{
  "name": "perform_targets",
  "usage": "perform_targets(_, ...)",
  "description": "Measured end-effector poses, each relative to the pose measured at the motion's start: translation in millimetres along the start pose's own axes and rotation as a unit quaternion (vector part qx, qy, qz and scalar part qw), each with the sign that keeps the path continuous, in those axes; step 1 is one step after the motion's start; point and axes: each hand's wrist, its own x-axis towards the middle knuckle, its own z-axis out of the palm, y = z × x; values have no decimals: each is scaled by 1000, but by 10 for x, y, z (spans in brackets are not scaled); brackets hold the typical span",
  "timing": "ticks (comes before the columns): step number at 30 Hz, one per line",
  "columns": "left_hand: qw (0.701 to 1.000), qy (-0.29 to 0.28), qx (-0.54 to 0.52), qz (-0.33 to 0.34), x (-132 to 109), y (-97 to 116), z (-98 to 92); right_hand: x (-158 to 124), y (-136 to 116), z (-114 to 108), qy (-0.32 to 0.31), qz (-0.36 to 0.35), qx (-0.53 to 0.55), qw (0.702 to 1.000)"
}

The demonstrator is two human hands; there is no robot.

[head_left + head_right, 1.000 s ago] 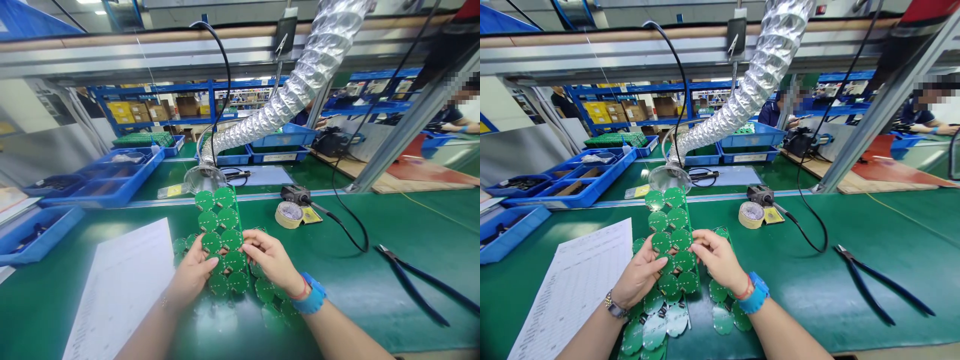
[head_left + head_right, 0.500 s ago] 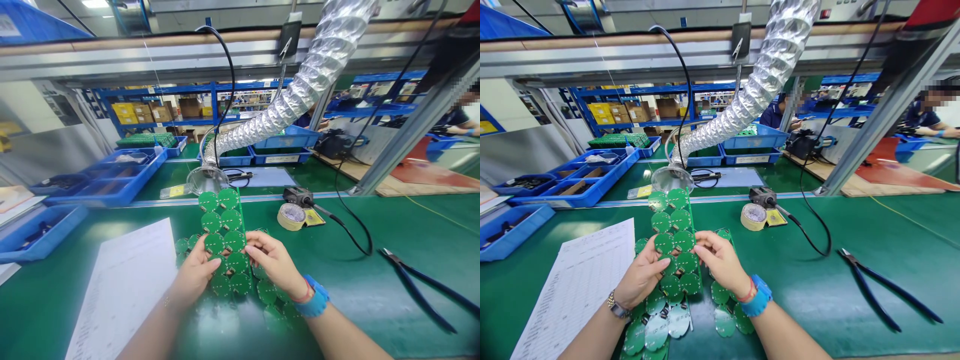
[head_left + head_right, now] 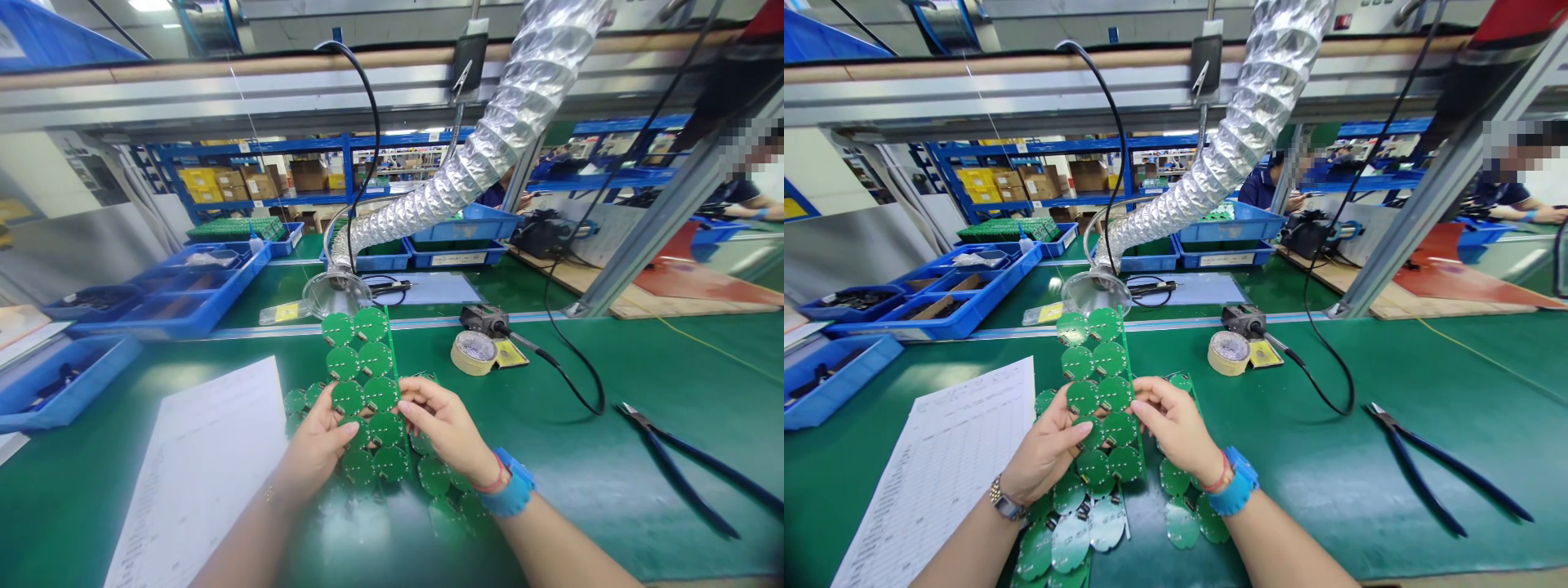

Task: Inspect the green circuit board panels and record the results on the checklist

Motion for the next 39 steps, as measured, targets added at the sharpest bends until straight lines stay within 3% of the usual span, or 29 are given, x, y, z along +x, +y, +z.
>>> perform_targets(39, 1000, -13, -7, 3, 0, 9, 3, 3, -5, 4, -3, 13, 14, 1000)
